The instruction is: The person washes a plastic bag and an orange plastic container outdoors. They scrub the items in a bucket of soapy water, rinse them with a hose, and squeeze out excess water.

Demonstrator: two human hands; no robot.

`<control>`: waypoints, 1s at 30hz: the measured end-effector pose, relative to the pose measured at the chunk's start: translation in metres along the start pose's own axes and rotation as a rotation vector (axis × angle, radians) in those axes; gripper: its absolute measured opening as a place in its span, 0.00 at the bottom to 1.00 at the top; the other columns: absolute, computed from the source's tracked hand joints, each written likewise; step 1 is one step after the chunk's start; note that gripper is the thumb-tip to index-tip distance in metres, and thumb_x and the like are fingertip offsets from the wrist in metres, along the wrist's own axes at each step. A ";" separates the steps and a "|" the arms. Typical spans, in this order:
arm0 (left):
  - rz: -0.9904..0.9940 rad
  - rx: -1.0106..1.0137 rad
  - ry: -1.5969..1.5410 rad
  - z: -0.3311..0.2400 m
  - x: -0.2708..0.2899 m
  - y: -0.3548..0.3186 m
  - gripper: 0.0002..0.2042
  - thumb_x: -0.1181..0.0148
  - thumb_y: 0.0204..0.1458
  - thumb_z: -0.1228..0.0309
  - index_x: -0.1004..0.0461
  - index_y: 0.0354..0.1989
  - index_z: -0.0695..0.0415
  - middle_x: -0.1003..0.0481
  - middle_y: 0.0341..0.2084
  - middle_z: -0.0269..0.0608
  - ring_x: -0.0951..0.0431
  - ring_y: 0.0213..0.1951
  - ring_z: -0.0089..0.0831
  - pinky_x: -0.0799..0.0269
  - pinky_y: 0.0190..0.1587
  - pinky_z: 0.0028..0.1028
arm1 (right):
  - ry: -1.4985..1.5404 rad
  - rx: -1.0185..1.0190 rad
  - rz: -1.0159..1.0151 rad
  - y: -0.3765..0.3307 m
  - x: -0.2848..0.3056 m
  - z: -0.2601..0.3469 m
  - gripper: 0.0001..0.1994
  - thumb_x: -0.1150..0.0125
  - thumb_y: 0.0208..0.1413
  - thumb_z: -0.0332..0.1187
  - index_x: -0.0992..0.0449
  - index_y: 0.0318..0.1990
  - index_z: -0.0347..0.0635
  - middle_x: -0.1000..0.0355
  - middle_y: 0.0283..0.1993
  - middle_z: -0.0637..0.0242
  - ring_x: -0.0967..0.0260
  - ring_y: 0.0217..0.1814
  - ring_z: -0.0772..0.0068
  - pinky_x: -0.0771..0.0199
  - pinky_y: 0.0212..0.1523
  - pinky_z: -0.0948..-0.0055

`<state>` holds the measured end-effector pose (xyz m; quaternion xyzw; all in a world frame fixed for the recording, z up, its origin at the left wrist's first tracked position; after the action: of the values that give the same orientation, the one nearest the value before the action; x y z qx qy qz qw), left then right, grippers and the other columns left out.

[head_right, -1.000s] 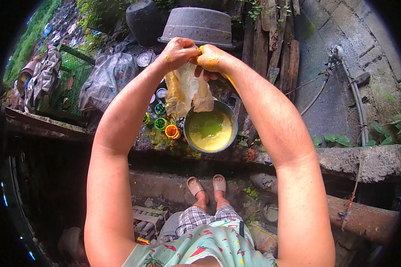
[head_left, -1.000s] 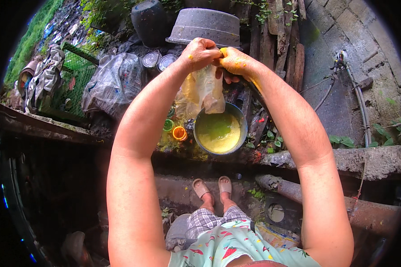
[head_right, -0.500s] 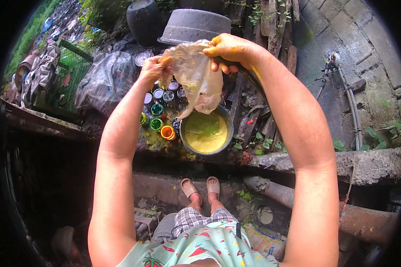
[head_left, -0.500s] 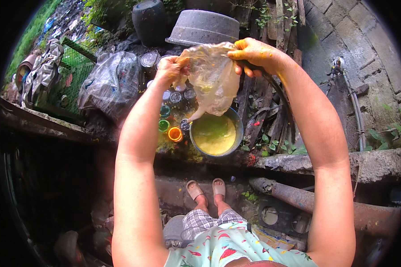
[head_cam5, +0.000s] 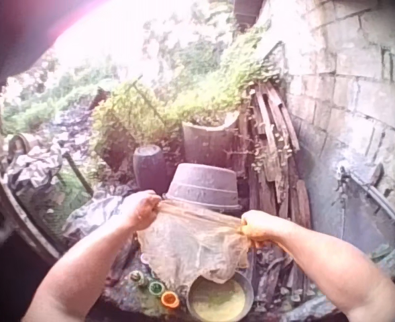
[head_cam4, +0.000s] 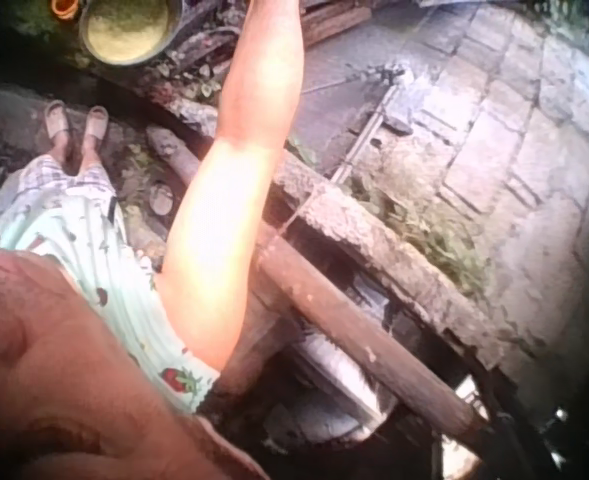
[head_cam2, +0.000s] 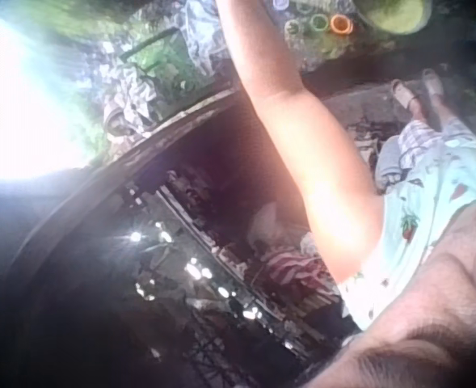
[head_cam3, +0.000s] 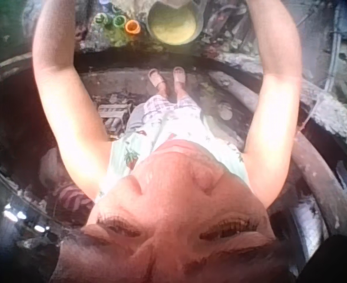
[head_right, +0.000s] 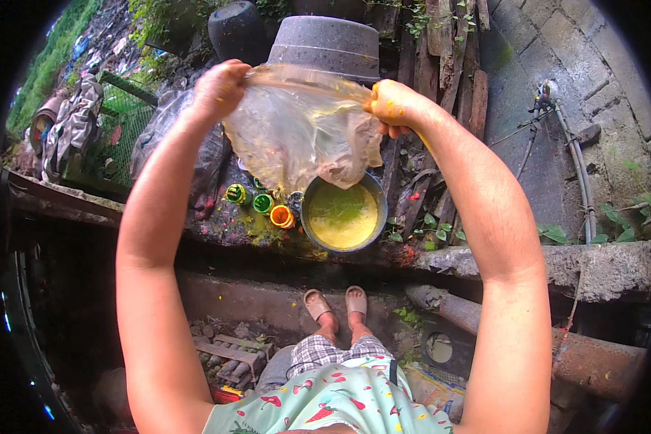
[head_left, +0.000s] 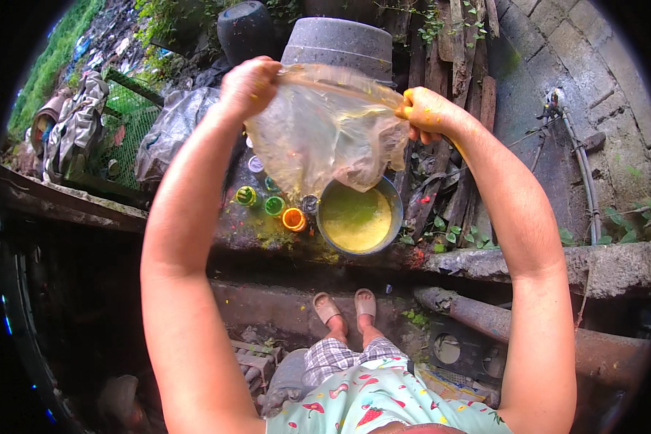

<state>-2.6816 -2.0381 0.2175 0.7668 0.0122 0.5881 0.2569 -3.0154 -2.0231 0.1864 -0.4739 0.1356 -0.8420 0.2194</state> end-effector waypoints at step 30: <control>0.030 0.386 -0.254 0.083 -0.029 -0.010 0.13 0.35 0.60 0.64 0.14 0.52 0.48 0.14 0.46 0.51 0.13 0.49 0.49 0.20 0.54 0.42 | 0.148 0.348 -0.332 -0.058 0.094 0.073 0.14 0.40 0.75 0.44 0.27 0.39 0.45 0.23 0.26 0.68 0.39 0.12 0.86 0.44 0.11 0.79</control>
<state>-2.6126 -2.0699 0.1725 0.8697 0.0805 0.4774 0.0965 -3.0095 -2.0216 0.3188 -0.3817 -0.0753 -0.9096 0.1459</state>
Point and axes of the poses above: each hand's wrist, its own y-axis towards the middle knuckle, its own x-axis out of the back of the hand, z = x × y, the point moved 7 cm from there along y, towards the middle knuckle
